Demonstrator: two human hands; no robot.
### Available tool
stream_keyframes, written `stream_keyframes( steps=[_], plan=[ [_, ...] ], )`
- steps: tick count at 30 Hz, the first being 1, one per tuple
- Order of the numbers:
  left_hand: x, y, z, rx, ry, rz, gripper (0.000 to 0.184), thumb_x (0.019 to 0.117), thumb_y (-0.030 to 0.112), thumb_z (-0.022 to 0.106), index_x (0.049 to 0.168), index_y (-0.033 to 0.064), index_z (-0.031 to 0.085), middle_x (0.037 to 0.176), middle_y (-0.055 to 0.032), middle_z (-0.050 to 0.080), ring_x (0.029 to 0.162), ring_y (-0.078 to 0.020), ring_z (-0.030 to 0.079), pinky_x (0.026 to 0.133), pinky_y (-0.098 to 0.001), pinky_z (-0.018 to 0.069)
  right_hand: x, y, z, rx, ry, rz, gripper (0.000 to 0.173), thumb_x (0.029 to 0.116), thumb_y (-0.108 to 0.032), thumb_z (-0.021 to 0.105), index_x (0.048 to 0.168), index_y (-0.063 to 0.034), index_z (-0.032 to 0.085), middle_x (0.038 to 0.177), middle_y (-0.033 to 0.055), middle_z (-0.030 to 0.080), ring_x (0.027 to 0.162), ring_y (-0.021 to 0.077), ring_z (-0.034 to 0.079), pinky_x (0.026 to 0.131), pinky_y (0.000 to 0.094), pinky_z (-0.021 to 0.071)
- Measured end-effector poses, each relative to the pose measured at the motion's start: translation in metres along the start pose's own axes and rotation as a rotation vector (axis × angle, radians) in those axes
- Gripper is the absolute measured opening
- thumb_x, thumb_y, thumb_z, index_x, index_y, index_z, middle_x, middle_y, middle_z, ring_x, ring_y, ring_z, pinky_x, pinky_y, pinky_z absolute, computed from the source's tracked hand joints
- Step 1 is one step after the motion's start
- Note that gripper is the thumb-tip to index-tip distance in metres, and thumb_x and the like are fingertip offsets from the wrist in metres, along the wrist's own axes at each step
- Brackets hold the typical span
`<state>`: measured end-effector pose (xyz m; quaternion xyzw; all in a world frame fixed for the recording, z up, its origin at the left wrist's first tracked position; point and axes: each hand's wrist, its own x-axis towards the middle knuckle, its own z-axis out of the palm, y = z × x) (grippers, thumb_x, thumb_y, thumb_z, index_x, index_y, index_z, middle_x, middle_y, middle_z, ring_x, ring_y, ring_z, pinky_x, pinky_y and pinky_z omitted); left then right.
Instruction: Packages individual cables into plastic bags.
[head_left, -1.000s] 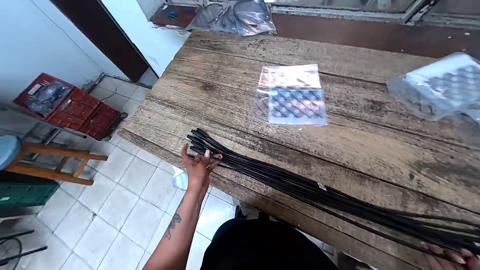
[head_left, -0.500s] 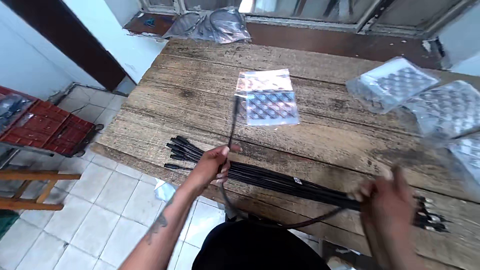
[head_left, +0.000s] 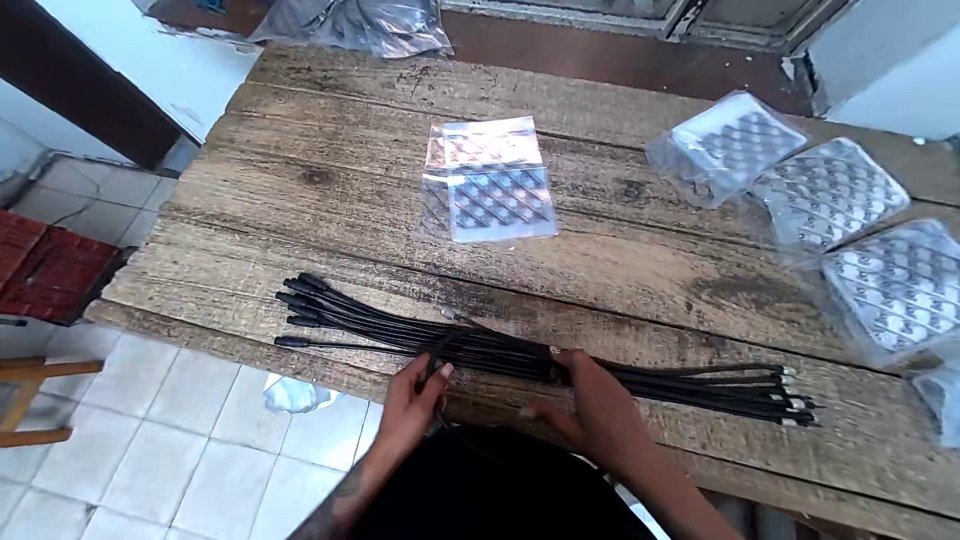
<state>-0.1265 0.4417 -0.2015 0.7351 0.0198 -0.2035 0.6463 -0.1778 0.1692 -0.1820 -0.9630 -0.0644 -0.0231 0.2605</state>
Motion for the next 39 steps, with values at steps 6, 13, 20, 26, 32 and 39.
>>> stream_keyframes(
  steps=[6,13,20,26,32,39],
  plan=[
    [0.032,0.036,0.082,-0.172,0.341,0.102,0.024,0.1017,0.022,0.045,0.092,0.0079,0.062,0.063,0.0078,0.050,0.053,-0.0013,0.047,0.052,-0.0193,0.0423,-0.011,-0.014,0.003,0.227,-0.208,0.219,0.151,0.0543,-0.095,0.064,0.163,-0.0011,0.018,0.162,0.0279,0.030,0.139,0.0481,0.045,0.101,0.0683,0.0449],
    [0.181,0.085,0.042,0.799,-0.234,0.296,0.033,0.1052,0.030,0.058,0.110,0.0012,0.072,0.102,-0.0183,0.072,0.098,-0.0338,0.069,0.091,-0.0559,0.0552,-0.001,0.019,-0.008,-0.014,0.143,0.436,0.121,0.0618,-0.079,0.073,0.154,-0.0067,0.044,0.144,0.0263,0.055,0.119,0.0491,0.060,0.087,0.0704,0.0481],
    [0.289,0.054,0.018,0.806,-0.062,0.576,0.011,0.0891,0.007,0.077,0.096,-0.0017,0.074,0.096,-0.0174,0.071,0.091,-0.0313,0.070,0.086,-0.0532,0.0562,0.018,0.036,-0.026,-0.101,0.121,0.461,0.114,0.0618,-0.085,0.066,0.153,-0.0196,0.049,0.151,0.0218,0.051,0.122,0.0452,0.059,0.095,0.0679,0.0449],
    [0.242,0.093,0.030,1.038,-0.112,0.703,0.018,0.0990,0.000,0.058,0.115,-0.0067,0.063,0.111,-0.0235,0.068,0.105,-0.0384,0.069,0.094,-0.0531,0.0558,0.024,0.025,-0.027,-0.123,0.163,0.473,0.108,0.0628,-0.085,0.064,0.148,-0.0198,0.056,0.150,0.0238,0.051,0.122,0.0471,0.059,0.096,0.0689,0.0438],
    [0.174,0.043,0.009,1.243,-0.029,1.022,0.038,0.0887,0.003,0.070,0.127,0.0057,0.071,0.134,-0.0133,0.066,0.114,-0.0404,0.065,0.094,-0.0587,0.0517,0.015,-0.019,-0.023,-0.036,0.039,0.346,0.104,0.0582,-0.084,0.071,0.141,-0.0201,0.063,0.143,0.0260,0.056,0.118,0.0483,0.061,0.092,0.0691,0.0471],
    [0.107,0.016,0.048,1.205,0.006,1.007,0.055,0.0847,-0.007,0.067,0.135,0.0140,0.068,0.136,-0.0027,0.067,0.088,-0.0254,0.072,0.063,-0.0397,0.0579,0.015,-0.023,0.002,0.122,0.091,0.543,0.068,0.0764,-0.071,0.070,0.121,-0.0200,0.076,0.132,0.0182,0.066,0.110,0.0392,0.067,0.088,0.0601,0.0534]
  ],
)
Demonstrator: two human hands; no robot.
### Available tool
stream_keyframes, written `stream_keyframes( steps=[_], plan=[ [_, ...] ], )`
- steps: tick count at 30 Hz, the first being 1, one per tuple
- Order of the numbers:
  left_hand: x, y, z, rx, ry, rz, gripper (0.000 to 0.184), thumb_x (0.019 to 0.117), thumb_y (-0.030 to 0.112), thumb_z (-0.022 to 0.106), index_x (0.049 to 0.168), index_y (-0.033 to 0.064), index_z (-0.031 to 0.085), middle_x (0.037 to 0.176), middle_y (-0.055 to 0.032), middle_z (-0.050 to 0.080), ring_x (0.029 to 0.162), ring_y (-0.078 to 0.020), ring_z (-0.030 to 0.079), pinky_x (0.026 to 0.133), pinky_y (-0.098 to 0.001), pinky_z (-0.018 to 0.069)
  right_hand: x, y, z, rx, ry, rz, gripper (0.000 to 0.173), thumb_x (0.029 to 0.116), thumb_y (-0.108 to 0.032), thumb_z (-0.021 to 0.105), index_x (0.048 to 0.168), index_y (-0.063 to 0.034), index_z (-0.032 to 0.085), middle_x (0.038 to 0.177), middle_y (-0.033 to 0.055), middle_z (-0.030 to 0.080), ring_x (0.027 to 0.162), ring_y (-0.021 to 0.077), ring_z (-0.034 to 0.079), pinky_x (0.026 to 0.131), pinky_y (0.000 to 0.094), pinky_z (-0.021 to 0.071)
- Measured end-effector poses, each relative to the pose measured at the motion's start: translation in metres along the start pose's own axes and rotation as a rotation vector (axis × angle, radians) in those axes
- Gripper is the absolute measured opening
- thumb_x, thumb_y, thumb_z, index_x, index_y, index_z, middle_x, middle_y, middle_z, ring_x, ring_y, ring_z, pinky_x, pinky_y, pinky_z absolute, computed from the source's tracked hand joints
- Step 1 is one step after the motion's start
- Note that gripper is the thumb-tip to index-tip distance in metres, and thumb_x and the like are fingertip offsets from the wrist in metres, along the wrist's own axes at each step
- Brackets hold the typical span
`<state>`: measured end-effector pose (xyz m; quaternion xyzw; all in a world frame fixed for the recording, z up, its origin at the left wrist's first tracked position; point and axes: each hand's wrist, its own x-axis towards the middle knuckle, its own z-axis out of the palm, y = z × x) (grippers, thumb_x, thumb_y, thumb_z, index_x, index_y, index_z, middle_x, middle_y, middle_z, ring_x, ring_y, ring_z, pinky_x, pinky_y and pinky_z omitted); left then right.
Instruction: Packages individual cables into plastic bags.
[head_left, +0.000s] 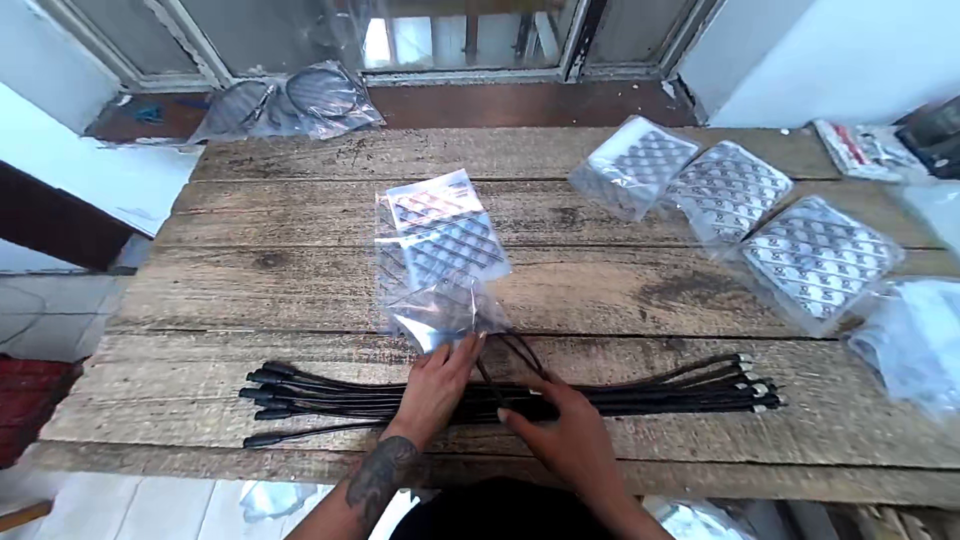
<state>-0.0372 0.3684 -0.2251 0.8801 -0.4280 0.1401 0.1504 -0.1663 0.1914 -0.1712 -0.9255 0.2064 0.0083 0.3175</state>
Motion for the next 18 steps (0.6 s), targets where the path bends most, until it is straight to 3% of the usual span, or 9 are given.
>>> stream_keyframes(
  steps=[3,5,9,13,14,16,17,18],
  plan=[
    [-0.006,-0.008,-0.004,-0.060,-0.052,-0.013,0.050,0.0872,-0.004,0.068,0.135,0.0113,0.067,0.139,-0.0045,0.064,0.092,-0.0280,0.071,0.066,-0.0427,0.0587,-0.047,-0.003,-0.009,-0.129,0.032,-0.229,0.064,0.0704,-0.070,0.074,0.107,-0.0178,0.080,0.139,0.0258,0.061,0.113,0.0467,0.065,0.089,0.0639,0.0504],
    [-0.011,-0.010,-0.007,-0.060,-0.039,0.053,0.049,0.0889,-0.003,0.067,0.135,0.0116,0.067,0.140,-0.0038,0.064,0.089,-0.0270,0.070,0.065,-0.0418,0.0578,-0.052,-0.004,-0.018,-0.193,0.023,-0.311,0.065,0.0680,-0.073,0.072,0.105,-0.0203,0.080,0.139,0.0243,0.061,0.113,0.0452,0.065,0.089,0.0624,0.0505],
    [-0.016,0.016,-0.018,-0.096,-0.029,0.153,0.047,0.0896,-0.003,0.065,0.134,0.0131,0.068,0.141,-0.0014,0.063,0.088,-0.0233,0.071,0.064,-0.0380,0.0585,-0.012,0.000,-0.017,-0.143,0.056,-0.167,0.062,0.0758,-0.067,0.074,0.111,-0.0167,0.079,0.139,0.0217,0.062,0.117,0.0443,0.063,0.096,0.0641,0.0480],
    [-0.014,0.048,-0.021,-0.141,-0.072,0.162,0.049,0.0894,-0.005,0.063,0.135,0.0127,0.067,0.140,-0.0002,0.064,0.087,-0.0217,0.071,0.064,-0.0365,0.0586,-0.020,0.000,0.003,-0.029,0.150,-0.086,0.047,0.0776,-0.057,0.076,0.102,-0.0168,0.081,0.132,0.0237,0.065,0.115,0.0447,0.064,0.093,0.0630,0.0495],
    [-0.016,0.056,-0.021,-0.175,-0.071,0.184,0.048,0.0893,-0.006,0.063,0.134,0.0114,0.067,0.140,-0.0013,0.065,0.088,-0.0222,0.072,0.064,-0.0368,0.0591,-0.026,-0.002,0.009,-0.020,0.175,-0.091,0.045,0.0761,-0.052,0.078,0.100,-0.0138,0.082,0.129,0.0242,0.067,0.113,0.0447,0.065,0.093,0.0625,0.0499],
    [-0.022,0.075,-0.024,-0.259,-0.024,0.209,0.050,0.0887,-0.006,0.063,0.136,0.0101,0.066,0.139,-0.0052,0.065,0.089,-0.0241,0.072,0.065,-0.0373,0.0597,-0.025,-0.003,0.020,-0.012,0.240,-0.066,0.040,0.0748,-0.035,0.080,0.097,-0.0016,0.079,0.109,0.0248,0.072,0.104,0.0455,0.067,0.090,0.0628,0.0506],
    [-0.028,0.084,-0.027,-0.318,0.003,0.180,0.053,0.0883,-0.006,0.063,0.138,0.0107,0.064,0.138,-0.0088,0.065,0.093,-0.0268,0.072,0.069,-0.0386,0.0603,-0.020,0.000,0.025,-0.014,0.263,-0.036,0.039,0.0781,-0.027,0.078,0.101,0.0035,0.076,0.105,0.0266,0.072,0.104,0.0468,0.067,0.091,0.0631,0.0507],
    [-0.036,0.092,-0.029,-0.392,0.017,0.091,0.053,0.0892,-0.005,0.064,0.140,0.0120,0.062,0.135,-0.0137,0.065,0.099,-0.0309,0.071,0.075,-0.0412,0.0615,-0.014,0.006,0.032,-0.015,0.281,-0.010,0.045,0.0805,-0.027,0.078,0.112,0.0045,0.074,0.113,0.0278,0.070,0.110,0.0473,0.066,0.094,0.0629,0.0512]
  ],
)
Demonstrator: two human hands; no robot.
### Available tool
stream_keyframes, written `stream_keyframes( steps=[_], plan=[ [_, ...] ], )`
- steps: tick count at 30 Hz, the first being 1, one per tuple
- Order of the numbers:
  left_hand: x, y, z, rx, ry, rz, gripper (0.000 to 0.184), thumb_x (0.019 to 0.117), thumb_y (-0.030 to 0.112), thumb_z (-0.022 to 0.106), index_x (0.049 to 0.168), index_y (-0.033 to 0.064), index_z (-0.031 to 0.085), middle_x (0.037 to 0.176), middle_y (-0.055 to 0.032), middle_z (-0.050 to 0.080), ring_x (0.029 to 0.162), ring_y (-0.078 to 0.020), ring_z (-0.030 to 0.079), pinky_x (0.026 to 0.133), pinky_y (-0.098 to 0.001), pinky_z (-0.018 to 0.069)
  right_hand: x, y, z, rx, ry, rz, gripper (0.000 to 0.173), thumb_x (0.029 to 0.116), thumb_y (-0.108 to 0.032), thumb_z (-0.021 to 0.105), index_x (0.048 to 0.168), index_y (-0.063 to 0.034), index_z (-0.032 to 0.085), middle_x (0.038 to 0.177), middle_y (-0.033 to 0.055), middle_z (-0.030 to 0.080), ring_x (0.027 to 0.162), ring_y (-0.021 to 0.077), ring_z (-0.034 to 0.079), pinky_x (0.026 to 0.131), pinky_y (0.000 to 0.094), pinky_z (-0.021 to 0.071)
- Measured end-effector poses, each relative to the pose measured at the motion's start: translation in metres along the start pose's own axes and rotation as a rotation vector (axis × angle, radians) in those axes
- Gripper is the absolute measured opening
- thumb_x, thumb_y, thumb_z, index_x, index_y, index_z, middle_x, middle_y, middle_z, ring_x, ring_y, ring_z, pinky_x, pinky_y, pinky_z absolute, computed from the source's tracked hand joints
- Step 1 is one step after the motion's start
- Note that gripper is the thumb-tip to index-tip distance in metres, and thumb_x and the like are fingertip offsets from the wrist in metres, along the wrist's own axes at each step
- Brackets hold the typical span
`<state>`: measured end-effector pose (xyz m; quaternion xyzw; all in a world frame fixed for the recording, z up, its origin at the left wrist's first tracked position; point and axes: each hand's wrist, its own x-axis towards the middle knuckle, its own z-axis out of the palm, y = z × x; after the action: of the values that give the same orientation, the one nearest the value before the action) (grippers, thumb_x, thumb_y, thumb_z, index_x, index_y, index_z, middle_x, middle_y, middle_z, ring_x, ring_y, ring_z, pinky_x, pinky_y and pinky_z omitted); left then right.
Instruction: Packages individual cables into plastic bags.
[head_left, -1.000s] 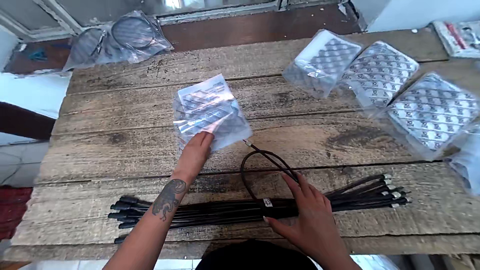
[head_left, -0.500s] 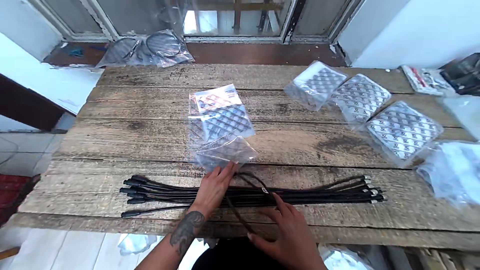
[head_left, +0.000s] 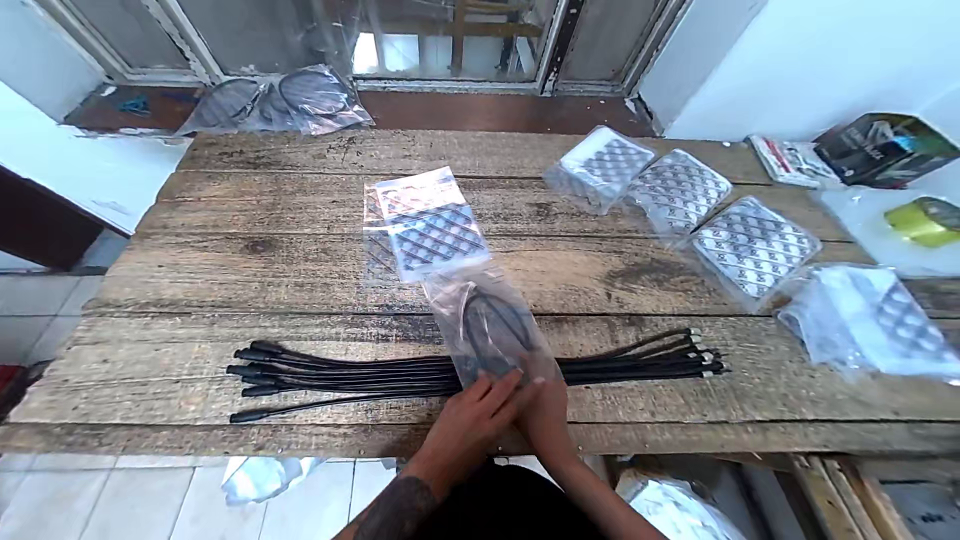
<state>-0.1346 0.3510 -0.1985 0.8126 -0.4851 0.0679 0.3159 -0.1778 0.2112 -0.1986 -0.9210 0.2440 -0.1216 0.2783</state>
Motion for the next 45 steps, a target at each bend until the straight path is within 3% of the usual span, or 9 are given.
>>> stream_keyframes(
  steps=[5,11,16,19,26,28,32,38,45],
  plan=[
    [-0.020,-0.007,-0.001,-0.356,-0.323,-0.955,0.033,0.1001,0.027,0.061,0.115,-0.0021,0.068,0.108,-0.0208,0.069,0.103,-0.0321,0.068,0.094,-0.0494,0.0540,0.003,0.005,0.023,-0.033,0.055,0.096,0.085,0.0698,-0.067,0.079,0.129,-0.0060,0.069,0.137,0.0286,0.059,0.128,0.0490,0.055,0.105,0.0648,0.0431],
    [-0.026,0.003,0.000,-0.628,-0.702,-0.758,0.038,0.1049,0.025,0.049,0.097,-0.0058,0.070,0.092,-0.0200,0.069,0.090,-0.0302,0.067,0.087,-0.0502,0.0514,0.016,-0.001,0.023,-0.127,-0.308,0.031,0.103,0.0778,-0.070,0.073,0.152,-0.0035,0.047,0.163,0.0389,0.015,0.152,0.0547,0.013,0.124,0.0615,0.0160],
    [-0.049,-0.018,-0.006,-0.599,-0.608,-0.908,0.041,0.1033,0.032,0.052,0.090,-0.0026,0.069,0.083,-0.0140,0.067,0.081,-0.0254,0.066,0.081,-0.0480,0.0524,-0.024,0.055,0.000,0.012,-0.338,-0.530,0.032,0.0967,-0.027,0.069,0.124,-0.0106,0.073,0.144,0.0225,0.058,0.139,0.0406,0.051,0.115,0.0538,0.0434],
    [-0.055,-0.019,-0.005,-0.597,-0.638,-0.884,0.040,0.1036,0.032,0.053,0.089,-0.0016,0.069,0.080,-0.0114,0.065,0.075,-0.0217,0.062,0.077,-0.0443,0.0513,-0.027,0.072,0.003,-0.096,-0.196,-0.719,0.032,0.0901,-0.002,0.068,0.119,-0.0130,0.074,0.118,0.0221,0.070,0.115,0.0404,0.067,0.100,0.0539,0.0549],
    [-0.071,-0.034,-0.024,-0.917,-0.600,-0.803,0.039,0.0999,0.036,0.065,0.115,0.0009,0.070,0.100,-0.0065,0.073,0.089,-0.0122,0.070,0.088,-0.0352,0.0582,-0.021,0.047,0.018,-0.041,-0.214,-0.698,0.031,0.0975,-0.021,0.066,0.125,-0.0099,0.072,0.130,0.0188,0.067,0.126,0.0375,0.062,0.110,0.0548,0.0473],
    [-0.072,-0.040,-0.028,-1.180,-0.498,-0.925,0.047,0.1010,0.031,0.062,0.137,0.0015,0.056,0.117,-0.0058,0.071,0.103,-0.0133,0.070,0.095,-0.0347,0.0579,-0.032,0.054,-0.002,-0.013,-0.100,-0.791,0.027,0.1036,-0.033,0.059,0.105,-0.0124,0.076,0.111,0.0112,0.074,0.106,0.0275,0.071,0.095,0.0441,0.0574],
    [-0.042,-0.029,0.012,-1.168,0.071,-1.326,0.025,0.1028,0.022,0.062,0.106,-0.0030,0.067,0.089,-0.0095,0.074,0.081,-0.0167,0.073,0.078,-0.0361,0.0618,-0.013,0.076,-0.048,-0.088,0.155,-0.359,0.048,0.1028,-0.031,0.052,0.065,-0.0038,0.064,0.056,0.0078,0.059,0.049,0.0214,0.061,0.044,0.0408,0.0490],
    [-0.041,-0.034,-0.015,-1.165,0.074,-1.213,0.055,0.0932,0.005,0.070,0.140,-0.0030,0.043,0.108,-0.0124,0.071,0.092,-0.0181,0.074,0.083,-0.0344,0.0635,0.042,0.067,-0.028,0.558,-0.646,0.311,0.044,0.1015,-0.029,0.063,0.135,-0.0007,0.059,0.097,0.0080,0.074,0.084,0.0151,0.070,0.079,0.0358,0.0586],
    [0.024,-0.097,-0.103,-1.024,0.449,-1.141,0.055,0.0970,0.002,0.061,0.147,-0.0022,0.040,0.110,-0.0130,0.072,0.093,-0.0171,0.073,0.083,-0.0353,0.0631,0.124,-0.037,0.008,0.834,-0.354,-0.004,0.050,0.1037,-0.019,0.056,0.150,-0.0018,0.049,0.121,0.0142,0.070,0.104,0.0146,0.069,0.094,0.0352,0.0570]
  ],
)
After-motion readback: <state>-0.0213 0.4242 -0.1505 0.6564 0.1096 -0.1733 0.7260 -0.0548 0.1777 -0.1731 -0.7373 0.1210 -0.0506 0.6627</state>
